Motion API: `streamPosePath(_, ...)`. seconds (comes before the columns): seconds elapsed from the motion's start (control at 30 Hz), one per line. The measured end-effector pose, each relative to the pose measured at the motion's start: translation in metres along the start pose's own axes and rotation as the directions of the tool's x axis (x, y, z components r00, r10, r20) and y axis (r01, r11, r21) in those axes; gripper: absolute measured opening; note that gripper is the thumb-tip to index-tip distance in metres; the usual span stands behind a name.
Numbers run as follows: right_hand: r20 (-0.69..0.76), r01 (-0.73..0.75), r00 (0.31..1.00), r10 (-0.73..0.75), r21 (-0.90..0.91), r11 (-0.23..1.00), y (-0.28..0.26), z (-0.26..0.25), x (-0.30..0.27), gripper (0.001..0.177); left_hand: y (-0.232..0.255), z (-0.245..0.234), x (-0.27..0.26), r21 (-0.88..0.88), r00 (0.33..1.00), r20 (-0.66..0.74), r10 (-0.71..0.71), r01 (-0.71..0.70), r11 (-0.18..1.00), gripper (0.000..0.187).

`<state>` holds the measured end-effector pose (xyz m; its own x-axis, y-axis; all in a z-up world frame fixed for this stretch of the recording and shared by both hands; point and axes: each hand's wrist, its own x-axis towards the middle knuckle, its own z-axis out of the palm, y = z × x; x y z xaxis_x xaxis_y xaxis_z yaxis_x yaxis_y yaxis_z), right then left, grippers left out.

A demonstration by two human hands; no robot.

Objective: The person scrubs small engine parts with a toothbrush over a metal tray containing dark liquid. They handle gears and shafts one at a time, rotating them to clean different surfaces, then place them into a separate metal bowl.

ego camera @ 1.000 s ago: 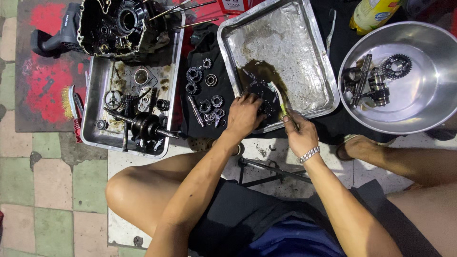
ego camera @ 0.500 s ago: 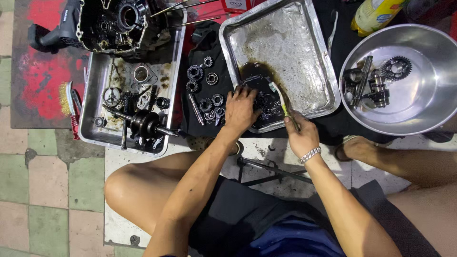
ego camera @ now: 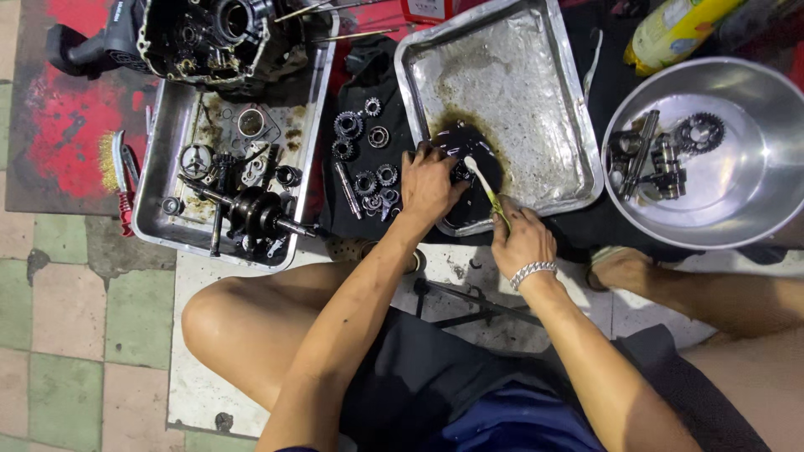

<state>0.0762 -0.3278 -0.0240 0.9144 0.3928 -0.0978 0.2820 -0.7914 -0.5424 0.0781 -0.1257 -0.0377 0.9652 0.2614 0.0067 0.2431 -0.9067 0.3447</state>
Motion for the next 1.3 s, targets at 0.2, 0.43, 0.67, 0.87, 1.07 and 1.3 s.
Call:
streamPosePath(0.2,0.003,0.167,0.986,-0.168,-0.115,0.979,-0.008,-0.01,0.034,0.043,-0.009,0.003,0.018,-0.048,0.991,-0.132,-0.012,0.005,0.999,0.055)
streamPosePath(0.43,-0.076,0.231,0.969,-0.236,-0.064,0.971,-0.009,-0.004,0.05,0.044,-0.019,-0.001,0.023,-0.029,0.984,-0.153,-0.086,0.082,0.996,0.052)
streamPosePath(0.67,-0.018,0.203,0.978,-0.207,-0.128,0.971,-0.006,0.0,0.044,0.047,-0.021,0.002,0.027,-0.054,0.987,-0.134,-0.094,0.087,0.995,0.046)
streamPosePath(0.87,0.051,0.142,0.99,-0.135,-0.163,0.976,-0.018,-0.004,0.047,0.051,-0.022,0.004,0.03,-0.078,0.988,-0.122,-0.091,0.082,0.994,0.042)
streamPosePath(1.07,0.043,0.206,0.978,-0.202,-0.157,0.966,-0.021,-0.004,0.036,0.052,-0.021,-0.002,0.034,-0.049,0.989,-0.1,-0.108,0.104,0.993,0.042)
streamPosePath(1.3,0.043,0.211,0.977,-0.207,-0.144,0.967,-0.022,-0.002,0.038,0.052,-0.019,-0.007,0.035,-0.03,0.992,-0.075,-0.098,0.096,0.995,0.034)
